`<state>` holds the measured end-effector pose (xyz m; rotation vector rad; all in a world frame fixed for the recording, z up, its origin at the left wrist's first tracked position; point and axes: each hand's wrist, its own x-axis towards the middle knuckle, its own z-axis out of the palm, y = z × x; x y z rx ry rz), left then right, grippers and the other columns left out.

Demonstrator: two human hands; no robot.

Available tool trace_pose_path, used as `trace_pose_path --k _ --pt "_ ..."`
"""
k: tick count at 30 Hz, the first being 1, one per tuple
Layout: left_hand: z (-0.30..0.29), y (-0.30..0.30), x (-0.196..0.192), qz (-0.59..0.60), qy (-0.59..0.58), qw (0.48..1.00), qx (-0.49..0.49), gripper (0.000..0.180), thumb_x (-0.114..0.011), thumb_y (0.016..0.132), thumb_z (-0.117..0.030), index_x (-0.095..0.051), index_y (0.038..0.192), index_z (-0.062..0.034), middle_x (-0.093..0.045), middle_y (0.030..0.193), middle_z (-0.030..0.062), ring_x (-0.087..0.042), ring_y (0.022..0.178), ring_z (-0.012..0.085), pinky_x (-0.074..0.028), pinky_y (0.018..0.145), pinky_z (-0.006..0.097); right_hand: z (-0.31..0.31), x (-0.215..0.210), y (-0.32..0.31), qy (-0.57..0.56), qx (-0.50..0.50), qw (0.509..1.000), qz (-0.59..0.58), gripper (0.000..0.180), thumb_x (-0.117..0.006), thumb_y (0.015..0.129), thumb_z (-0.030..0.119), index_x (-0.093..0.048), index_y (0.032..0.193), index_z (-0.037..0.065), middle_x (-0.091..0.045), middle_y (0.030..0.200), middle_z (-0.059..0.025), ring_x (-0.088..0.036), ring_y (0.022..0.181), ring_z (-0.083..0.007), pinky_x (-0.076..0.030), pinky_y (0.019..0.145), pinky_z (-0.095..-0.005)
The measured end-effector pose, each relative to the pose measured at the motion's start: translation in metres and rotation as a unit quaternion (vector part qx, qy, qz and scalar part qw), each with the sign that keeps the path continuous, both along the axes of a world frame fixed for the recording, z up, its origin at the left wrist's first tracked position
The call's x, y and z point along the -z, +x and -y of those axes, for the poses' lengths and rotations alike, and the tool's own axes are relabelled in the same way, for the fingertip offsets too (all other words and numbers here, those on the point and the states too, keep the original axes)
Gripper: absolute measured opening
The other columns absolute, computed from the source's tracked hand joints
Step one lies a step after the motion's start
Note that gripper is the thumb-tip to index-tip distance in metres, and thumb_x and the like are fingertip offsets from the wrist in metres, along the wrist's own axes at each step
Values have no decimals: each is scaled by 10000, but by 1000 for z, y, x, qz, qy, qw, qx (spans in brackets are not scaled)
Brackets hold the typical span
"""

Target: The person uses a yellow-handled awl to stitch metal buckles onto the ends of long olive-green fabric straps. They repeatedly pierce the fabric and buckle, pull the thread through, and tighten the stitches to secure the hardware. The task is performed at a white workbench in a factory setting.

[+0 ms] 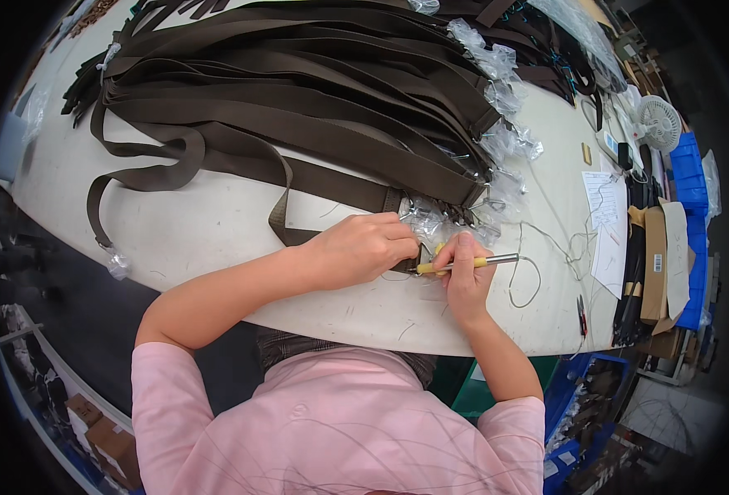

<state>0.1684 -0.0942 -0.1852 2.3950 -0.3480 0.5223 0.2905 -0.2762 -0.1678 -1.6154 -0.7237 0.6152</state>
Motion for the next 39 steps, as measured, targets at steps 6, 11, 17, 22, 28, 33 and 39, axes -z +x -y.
trace_pose_path --k 6,11,17,22,28,33,39 --pt "-1 1 2 4 2 1000 -7 197 -737 753 -51 -683 943 -52 -690 977 31 -644 894 234 -562 788 337 0 2 1 -7 -11 1000 27 559 -410 1127 284 -624 689 10 -587 592 -33 -479 538 -76 -396 527 -258" --pt "0 0 1 -1 -6 1000 -4 209 -698 744 -27 -682 952 -29 -666 916 64 -646 913 246 -559 813 346 -2 1 0 -11 -15 999 41 564 -406 1127 285 -625 689 5 -593 589 -40 -492 535 -81 -407 526 -261" --pt "0 0 1 1 -2 1000 -5 197 -697 745 -29 -679 941 -30 -667 912 59 -643 902 242 -559 809 349 -2 1 1 -9 -23 999 47 569 -399 1129 268 -628 682 1 -595 587 -41 -494 532 -83 -407 523 -260" --pt "0 0 0 -16 0 1000 -6 176 -696 774 -31 -683 949 -35 -667 905 57 -638 906 240 -556 800 350 -2 1 0 -9 -22 999 37 562 -406 1127 261 -628 679 4 -601 591 -40 -490 536 -81 -408 527 -260" --pt "1 1 -1 -37 -126 990 -50 85 -717 882 -43 -674 954 -25 -715 904 73 -680 828 247 -560 737 345 -7 -2 6 91 81 991 -63 556 -364 1125 317 -502 656 53 -484 591 -35 -472 486 -105 -451 470 -265" --pt "4 -3 -12 -190 -299 933 -69 27 -597 997 -34 -600 1010 -11 -733 889 114 -724 762 198 -568 694 308 -6 -14 17 143 70 987 -2 531 -334 1120 348 -438 687 58 -441 662 -57 -502 508 -155 -539 471 -323" --pt "10 -1 -6 -153 -325 929 -82 45 -556 1014 -64 -534 1024 -26 -720 839 131 -728 738 269 -564 657 367 -8 2 4 75 38 994 -75 493 -371 1137 329 -520 778 26 -505 680 -27 -586 568 -124 -511 541 -246"
